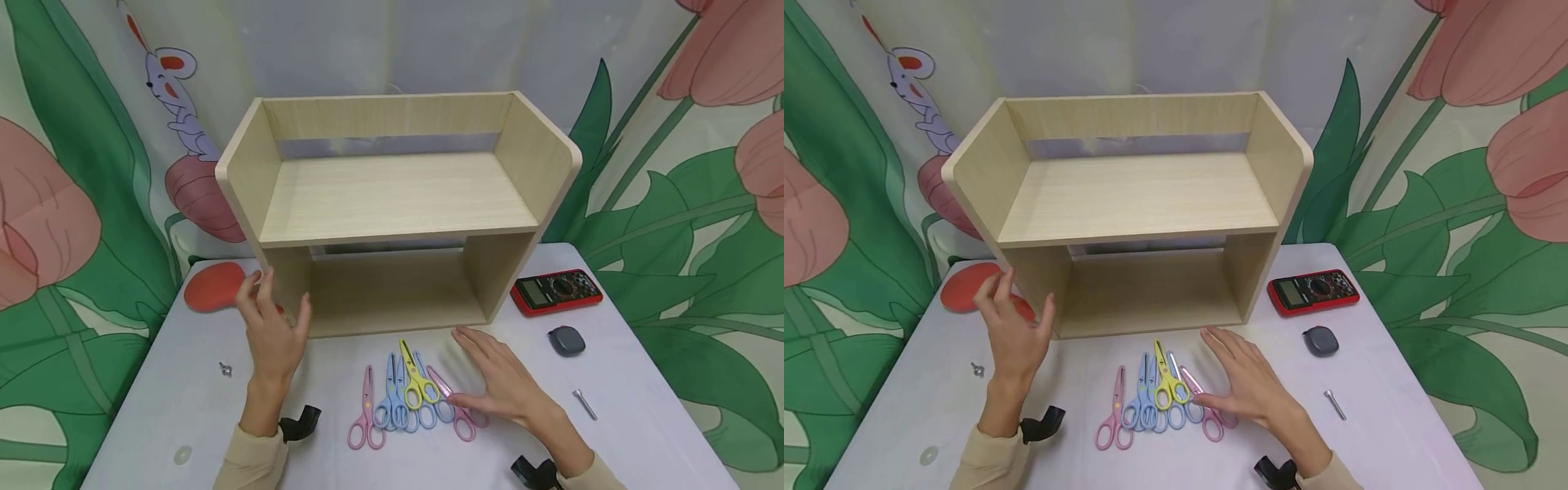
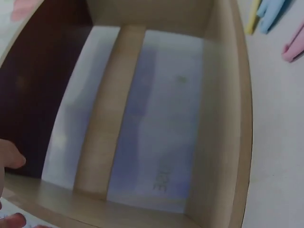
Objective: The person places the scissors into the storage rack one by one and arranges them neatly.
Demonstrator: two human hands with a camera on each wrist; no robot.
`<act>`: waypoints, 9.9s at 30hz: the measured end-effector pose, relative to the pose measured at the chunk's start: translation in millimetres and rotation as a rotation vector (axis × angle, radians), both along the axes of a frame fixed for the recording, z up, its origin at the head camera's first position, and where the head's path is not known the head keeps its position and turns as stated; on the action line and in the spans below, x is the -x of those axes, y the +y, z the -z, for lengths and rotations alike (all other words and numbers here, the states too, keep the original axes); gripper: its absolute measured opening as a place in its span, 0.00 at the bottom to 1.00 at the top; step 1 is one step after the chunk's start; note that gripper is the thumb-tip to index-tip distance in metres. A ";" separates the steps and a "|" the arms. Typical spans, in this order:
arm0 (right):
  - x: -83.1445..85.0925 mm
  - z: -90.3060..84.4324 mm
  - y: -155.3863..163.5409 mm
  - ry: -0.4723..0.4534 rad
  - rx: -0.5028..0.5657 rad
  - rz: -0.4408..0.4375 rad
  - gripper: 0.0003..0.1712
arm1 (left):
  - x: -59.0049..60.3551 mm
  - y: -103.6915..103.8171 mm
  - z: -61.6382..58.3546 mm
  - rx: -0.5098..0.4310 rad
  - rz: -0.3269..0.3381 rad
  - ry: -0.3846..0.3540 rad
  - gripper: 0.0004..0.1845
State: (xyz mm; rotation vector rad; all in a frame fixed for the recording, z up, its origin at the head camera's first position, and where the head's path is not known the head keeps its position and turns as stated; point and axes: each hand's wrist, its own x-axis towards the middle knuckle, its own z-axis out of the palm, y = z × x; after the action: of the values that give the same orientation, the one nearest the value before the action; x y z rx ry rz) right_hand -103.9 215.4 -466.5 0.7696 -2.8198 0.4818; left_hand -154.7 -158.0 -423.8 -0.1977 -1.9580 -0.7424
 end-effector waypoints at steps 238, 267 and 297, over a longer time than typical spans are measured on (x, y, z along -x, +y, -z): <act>111.0 -203.0 -178.4 0.096 0.155 -0.008 0.43 | 9.2 -21.8 23.0 -0.058 0.018 -0.136 0.21; 12.2 -42.3 -53.5 0.104 0.147 -0.052 0.51 | 12.2 -19.9 20.4 -0.054 0.026 -0.123 0.22; -7.3 34.7 -45.0 -0.068 0.003 0.008 0.33 | 8.5 -18.9 22.9 -0.047 0.005 -0.159 0.23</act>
State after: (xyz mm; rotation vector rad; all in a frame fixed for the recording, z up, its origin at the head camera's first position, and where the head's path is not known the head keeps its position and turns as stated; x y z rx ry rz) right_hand -96.6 170.3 -501.2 0.7544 -2.8830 0.5204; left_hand -163.2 -176.9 -446.7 -0.1186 -2.0881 -0.8279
